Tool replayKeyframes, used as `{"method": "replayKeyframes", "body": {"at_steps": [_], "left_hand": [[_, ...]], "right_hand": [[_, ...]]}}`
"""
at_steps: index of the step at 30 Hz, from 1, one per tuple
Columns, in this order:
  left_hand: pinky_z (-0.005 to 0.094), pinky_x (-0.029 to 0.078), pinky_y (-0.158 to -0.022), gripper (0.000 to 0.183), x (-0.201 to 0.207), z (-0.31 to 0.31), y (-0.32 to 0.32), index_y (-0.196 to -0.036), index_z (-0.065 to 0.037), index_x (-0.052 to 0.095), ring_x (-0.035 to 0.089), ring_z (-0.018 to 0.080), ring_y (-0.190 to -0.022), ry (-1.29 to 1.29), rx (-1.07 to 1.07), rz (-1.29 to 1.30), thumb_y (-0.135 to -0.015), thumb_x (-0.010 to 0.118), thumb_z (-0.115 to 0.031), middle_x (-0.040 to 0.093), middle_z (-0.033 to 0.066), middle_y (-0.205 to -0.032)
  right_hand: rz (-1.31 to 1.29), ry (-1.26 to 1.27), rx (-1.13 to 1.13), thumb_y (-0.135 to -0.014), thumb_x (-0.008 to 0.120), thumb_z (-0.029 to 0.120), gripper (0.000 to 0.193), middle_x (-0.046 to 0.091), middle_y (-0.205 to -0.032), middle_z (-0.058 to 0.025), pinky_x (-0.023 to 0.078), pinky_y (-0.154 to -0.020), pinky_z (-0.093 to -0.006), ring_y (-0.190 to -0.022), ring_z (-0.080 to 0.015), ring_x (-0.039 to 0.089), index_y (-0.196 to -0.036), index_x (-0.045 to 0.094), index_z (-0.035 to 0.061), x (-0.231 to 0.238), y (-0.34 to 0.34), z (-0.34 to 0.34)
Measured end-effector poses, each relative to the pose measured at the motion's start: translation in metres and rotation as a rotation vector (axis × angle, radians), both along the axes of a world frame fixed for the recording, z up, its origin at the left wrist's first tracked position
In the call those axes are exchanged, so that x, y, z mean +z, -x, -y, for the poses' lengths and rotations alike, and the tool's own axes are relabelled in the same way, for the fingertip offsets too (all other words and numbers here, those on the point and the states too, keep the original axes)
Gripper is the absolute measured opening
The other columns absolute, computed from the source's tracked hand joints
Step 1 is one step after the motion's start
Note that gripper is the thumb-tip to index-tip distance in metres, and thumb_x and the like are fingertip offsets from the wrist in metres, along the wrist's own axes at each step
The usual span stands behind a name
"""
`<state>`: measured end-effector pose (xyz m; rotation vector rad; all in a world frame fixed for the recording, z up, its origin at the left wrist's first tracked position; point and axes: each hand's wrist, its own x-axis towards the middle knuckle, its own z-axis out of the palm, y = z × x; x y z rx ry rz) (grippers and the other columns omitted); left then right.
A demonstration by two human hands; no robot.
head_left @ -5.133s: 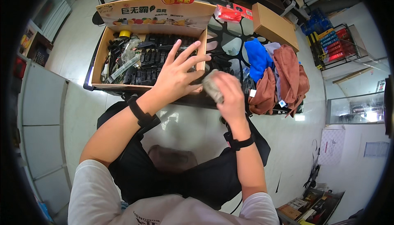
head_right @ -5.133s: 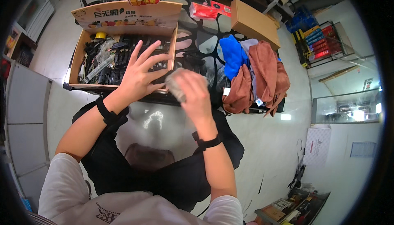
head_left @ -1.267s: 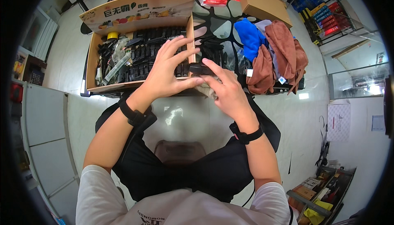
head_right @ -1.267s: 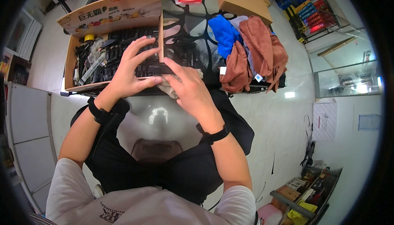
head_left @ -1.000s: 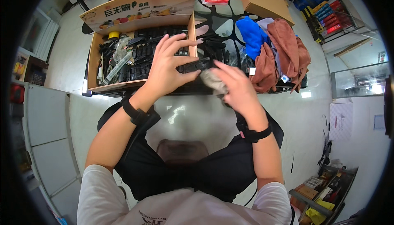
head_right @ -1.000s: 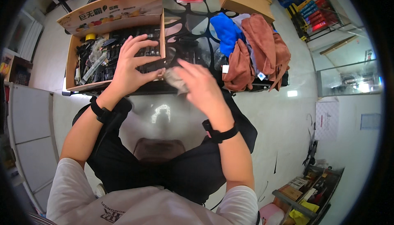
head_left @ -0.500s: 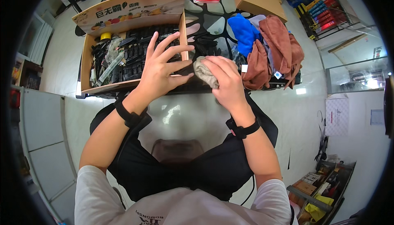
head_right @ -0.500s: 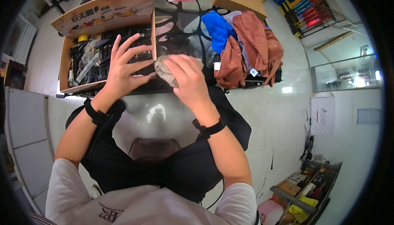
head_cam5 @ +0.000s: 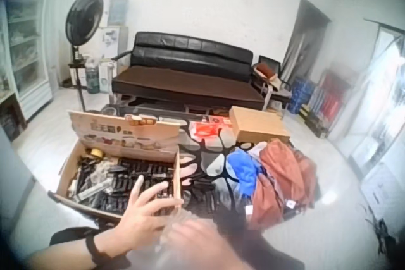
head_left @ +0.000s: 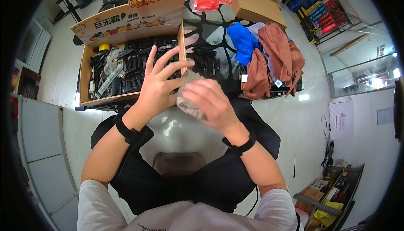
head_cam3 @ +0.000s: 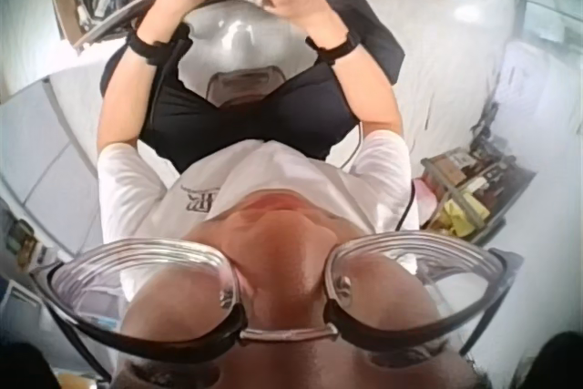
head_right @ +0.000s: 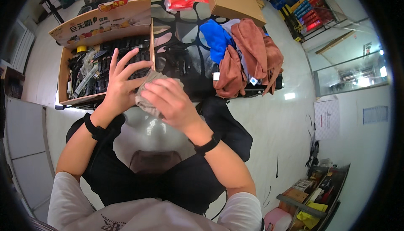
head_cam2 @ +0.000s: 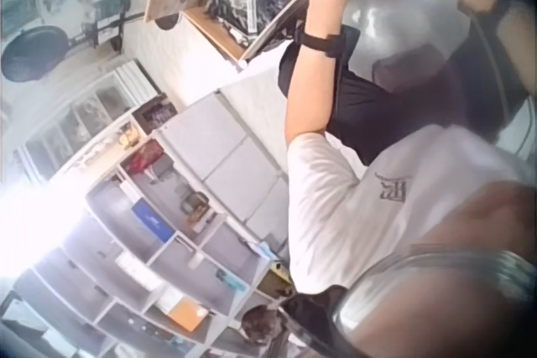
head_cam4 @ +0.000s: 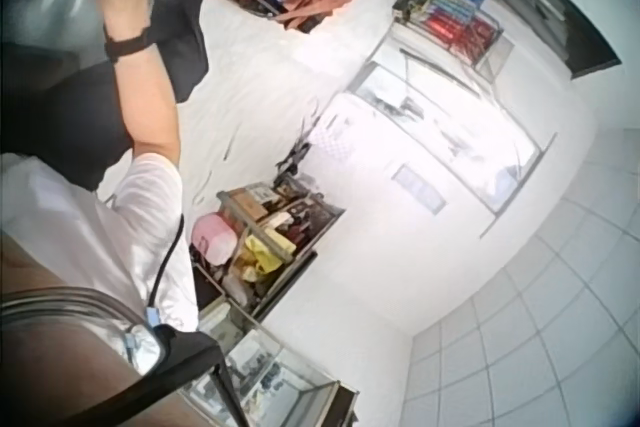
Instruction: The person sits on the floor and wipes small black electronic components with a cloth, picking them from a cardboard box and returning them after cleaning. The person handles the components one at a time, turning them over to wipe different sides.
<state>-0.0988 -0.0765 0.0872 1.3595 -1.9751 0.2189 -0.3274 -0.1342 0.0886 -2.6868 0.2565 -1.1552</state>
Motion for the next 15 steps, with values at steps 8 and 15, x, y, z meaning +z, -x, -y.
{"method": "replayKeyframes", "body": {"at_steps": [8,15], "left_hand": [[0.0666,0.02,-0.136,0.043,0.001,0.004,-0.019,-0.113,-0.021,0.091,0.046,0.0366,-0.16,-0.002,0.082,-0.149,-0.071,0.1,-0.022,0.069,0.0042,-0.153],[0.0649,0.021,-0.137,0.049,-0.003,0.005,-0.015,-0.121,-0.022,0.089,0.042,0.0384,-0.161,-0.085,-0.134,-0.177,-0.074,0.1,-0.025,0.061,0.0083,-0.161]], "right_hand": [[-0.31,-0.151,-0.195,-0.065,0.081,-0.012,0.064,0.061,-0.158,-0.0136,0.057,-0.107,-0.0474,-0.128,-0.0401,0.067,-0.126,0.075,0.0075,-0.004,0.028,0.032],[-0.334,-0.263,-0.084,-0.065,0.083,-0.011,0.063,0.046,-0.173,-0.0113,0.06,-0.098,-0.0476,-0.115,-0.039,0.072,-0.124,0.076,0.0085,-0.006,0.014,0.006]]}}
